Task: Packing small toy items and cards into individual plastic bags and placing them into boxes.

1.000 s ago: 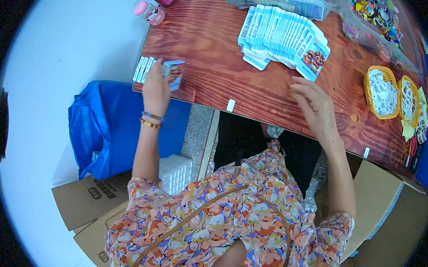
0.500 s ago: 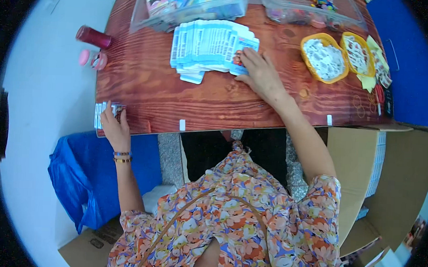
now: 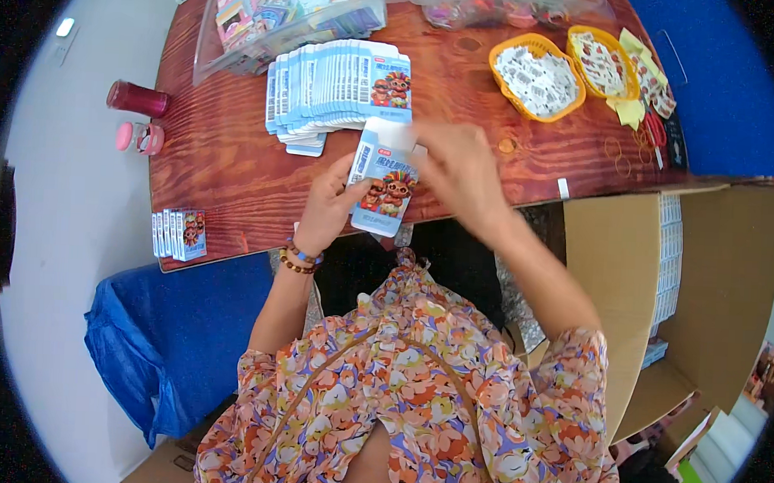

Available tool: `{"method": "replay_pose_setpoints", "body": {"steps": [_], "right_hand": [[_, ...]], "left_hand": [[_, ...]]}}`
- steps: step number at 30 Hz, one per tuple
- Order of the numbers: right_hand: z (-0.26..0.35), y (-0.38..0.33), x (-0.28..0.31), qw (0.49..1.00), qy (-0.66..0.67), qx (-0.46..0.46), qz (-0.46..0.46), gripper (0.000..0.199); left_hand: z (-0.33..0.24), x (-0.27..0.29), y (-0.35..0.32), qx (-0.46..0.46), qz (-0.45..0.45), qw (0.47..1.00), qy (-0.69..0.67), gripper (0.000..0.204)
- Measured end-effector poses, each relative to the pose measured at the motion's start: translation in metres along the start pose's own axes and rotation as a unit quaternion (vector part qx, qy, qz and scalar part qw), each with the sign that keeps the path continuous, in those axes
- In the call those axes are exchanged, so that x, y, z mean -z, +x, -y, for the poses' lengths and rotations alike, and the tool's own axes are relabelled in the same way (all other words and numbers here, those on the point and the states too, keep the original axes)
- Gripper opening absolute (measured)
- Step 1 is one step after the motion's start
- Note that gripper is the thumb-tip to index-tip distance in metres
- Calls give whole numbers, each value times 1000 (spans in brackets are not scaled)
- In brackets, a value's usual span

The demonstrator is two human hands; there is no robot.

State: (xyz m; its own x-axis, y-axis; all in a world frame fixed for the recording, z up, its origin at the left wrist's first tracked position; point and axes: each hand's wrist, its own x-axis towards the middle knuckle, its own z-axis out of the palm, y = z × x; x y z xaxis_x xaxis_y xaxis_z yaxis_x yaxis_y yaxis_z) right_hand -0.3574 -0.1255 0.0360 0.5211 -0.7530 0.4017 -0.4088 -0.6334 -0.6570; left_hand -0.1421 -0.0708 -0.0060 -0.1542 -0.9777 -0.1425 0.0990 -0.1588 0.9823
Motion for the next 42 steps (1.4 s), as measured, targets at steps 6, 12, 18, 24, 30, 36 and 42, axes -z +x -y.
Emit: {"method": "replay_pose_setpoints", "body": {"steps": [6, 12, 18, 24, 30, 36, 42], "right_hand": [[-33, 30, 7, 922, 277, -224, 153, 13], [-21, 27, 0, 938, 256, -212, 97, 13], [-29, 23, -7, 930, 283, -235, 20, 15], [-4, -20, -23, 966, 151, -164, -130, 38], [-16, -30, -48, 937, 256, -162, -173, 37], [-22, -20, -12, 962, 238, -81, -106, 28], [-35, -14, -1, 976, 204, 2, -70, 21]], "left_hand": [[-13, -18, -11, -86, -79, 945, 306, 74], [-18, -34, -15, -171, -126, 827, 520, 96], [-24, -33, -8, -131, -161, 870, 447, 75], [-31, -48, 5, -116, -204, 917, 323, 62], [-15, -50, 2, -66, -145, 978, 136, 54], [-32, -44, -7, -98, -89, 984, 117, 62], [-25, -32, 0, -75, 3, 995, 60, 58]]}}
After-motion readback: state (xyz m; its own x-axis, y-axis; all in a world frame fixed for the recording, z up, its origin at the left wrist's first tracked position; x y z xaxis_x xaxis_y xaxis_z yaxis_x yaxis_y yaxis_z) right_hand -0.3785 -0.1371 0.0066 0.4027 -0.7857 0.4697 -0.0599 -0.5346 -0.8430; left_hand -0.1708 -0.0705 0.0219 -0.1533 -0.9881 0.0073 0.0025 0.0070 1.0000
